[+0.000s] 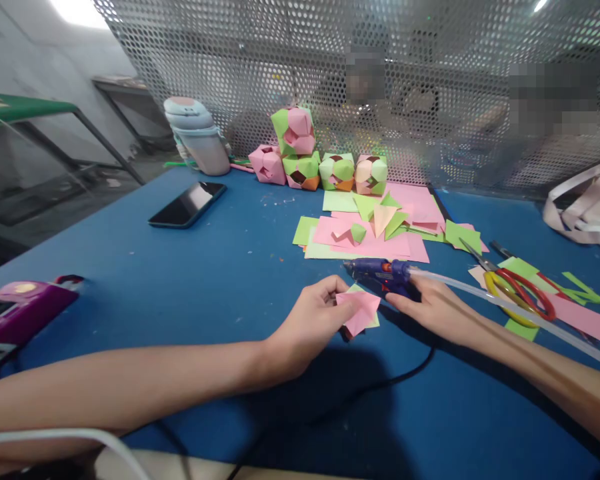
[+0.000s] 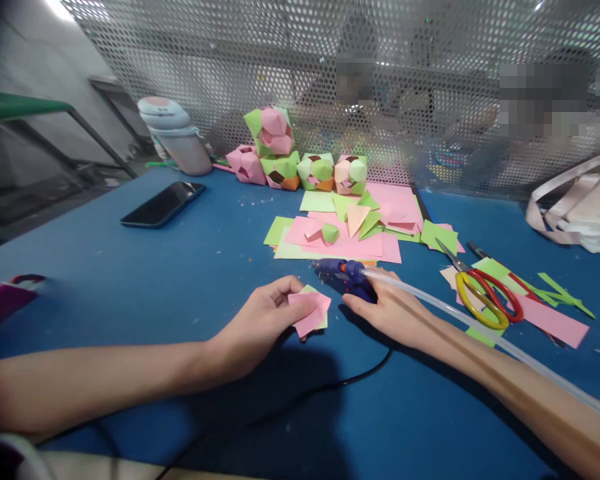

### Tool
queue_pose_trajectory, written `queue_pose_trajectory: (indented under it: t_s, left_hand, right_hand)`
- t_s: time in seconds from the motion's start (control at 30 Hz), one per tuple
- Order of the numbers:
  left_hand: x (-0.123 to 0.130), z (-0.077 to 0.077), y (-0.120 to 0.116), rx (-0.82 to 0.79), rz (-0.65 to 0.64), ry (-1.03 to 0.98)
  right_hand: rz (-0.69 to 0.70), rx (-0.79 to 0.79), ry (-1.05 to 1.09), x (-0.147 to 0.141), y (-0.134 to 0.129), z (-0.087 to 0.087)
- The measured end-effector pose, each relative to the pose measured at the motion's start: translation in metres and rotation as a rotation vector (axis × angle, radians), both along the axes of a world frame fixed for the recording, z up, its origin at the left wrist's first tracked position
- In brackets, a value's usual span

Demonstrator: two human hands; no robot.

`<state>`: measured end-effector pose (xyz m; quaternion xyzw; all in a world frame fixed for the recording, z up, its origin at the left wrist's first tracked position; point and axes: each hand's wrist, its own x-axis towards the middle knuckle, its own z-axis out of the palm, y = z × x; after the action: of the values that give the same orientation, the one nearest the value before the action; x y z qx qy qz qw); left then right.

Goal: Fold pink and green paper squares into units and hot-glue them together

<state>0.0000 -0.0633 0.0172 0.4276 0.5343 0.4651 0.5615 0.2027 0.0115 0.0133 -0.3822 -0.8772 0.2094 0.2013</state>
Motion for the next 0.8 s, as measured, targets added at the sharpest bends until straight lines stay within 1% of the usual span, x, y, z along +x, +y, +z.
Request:
queue_pose_trajectory:
  t_s: [0.07,0.13,0.17,0.2,0.23,0.27,0.37,0.47,0.53,0.67,0.8]
  left_hand:
    - [0.001,0.0,-0.001,-0.008,-0.008,-0.006]
    - [0.002,-0.001,-0.002,-0.008,-0.02,-0.001]
    - [0.003,-0.001,-0.002,0.0,-0.026,0.005]
    - [0.005,-0.002,-0.003,0.013,-0.033,0.016]
    - [0.006,-0.002,-0.004,0.03,-0.039,0.03]
    - [0.008,-0.002,-0.005,0.044,-0.048,0.046]
    - [0.015,-0.001,-0.011,0.056,-0.095,0.072]
    - [0.02,-0.001,-0.016,0.026,-0.156,0.075]
    - [0.021,0.0,-0.017,-0.002,-0.169,0.087]
    - [0.021,0.001,-0.017,-0.029,-0.185,0.088]
    - [0.017,-0.002,-0.015,0.012,-0.157,0.044]
  right_hand:
    - [-0.066,0.039,0.009,0.013,-0.01,0.003]
    - [-0.173,0.084,0.063,0.025,-0.023,0.008]
    - [-0.213,0.092,0.1,0.029,-0.031,0.01]
    - [-0.224,0.081,0.131,0.031,-0.039,0.013]
    - [-0.209,0.048,0.159,0.031,-0.046,0.015]
    - [-0.162,-0.01,0.183,0.028,-0.053,0.016]
    - [-0.069,-0.23,0.252,0.011,-0.066,0.017]
    - [-0.068,-0.367,0.332,-0.006,-0.066,0.012]
    - [-0.084,-0.394,0.375,-0.011,-0.064,0.008]
    - [-0.106,-0.369,0.431,-0.011,-0.06,0.002]
    - [-0.124,-0.332,0.438,-0.01,-0.06,-0.002]
